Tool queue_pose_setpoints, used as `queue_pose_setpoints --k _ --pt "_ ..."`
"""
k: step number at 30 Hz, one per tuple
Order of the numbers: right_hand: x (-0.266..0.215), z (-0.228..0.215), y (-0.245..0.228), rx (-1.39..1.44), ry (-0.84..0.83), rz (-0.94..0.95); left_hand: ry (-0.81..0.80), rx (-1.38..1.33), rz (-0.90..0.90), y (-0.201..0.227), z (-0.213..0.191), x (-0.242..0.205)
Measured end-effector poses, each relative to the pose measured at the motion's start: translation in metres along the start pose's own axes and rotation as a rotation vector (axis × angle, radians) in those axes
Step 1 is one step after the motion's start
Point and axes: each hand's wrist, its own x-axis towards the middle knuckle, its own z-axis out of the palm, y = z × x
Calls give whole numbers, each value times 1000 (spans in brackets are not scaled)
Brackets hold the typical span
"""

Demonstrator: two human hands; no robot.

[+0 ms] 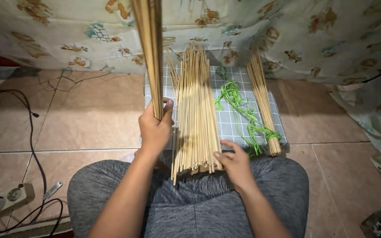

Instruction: Bundling and tying thin wooden sticks together using green plastic strips

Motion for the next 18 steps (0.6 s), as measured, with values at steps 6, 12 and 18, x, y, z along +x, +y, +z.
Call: queue_pose_setpoints --k 6,12,18 --pt "-4 -1 -5 123 7 43 -15 -15 10 -1 -1 -1" --pt "23 -8 22 25 94 -6 12 -13 42 -2 0 -2" --pt "14 -1 10 -293 180 -140 32 -7 101 -1 3 -5"
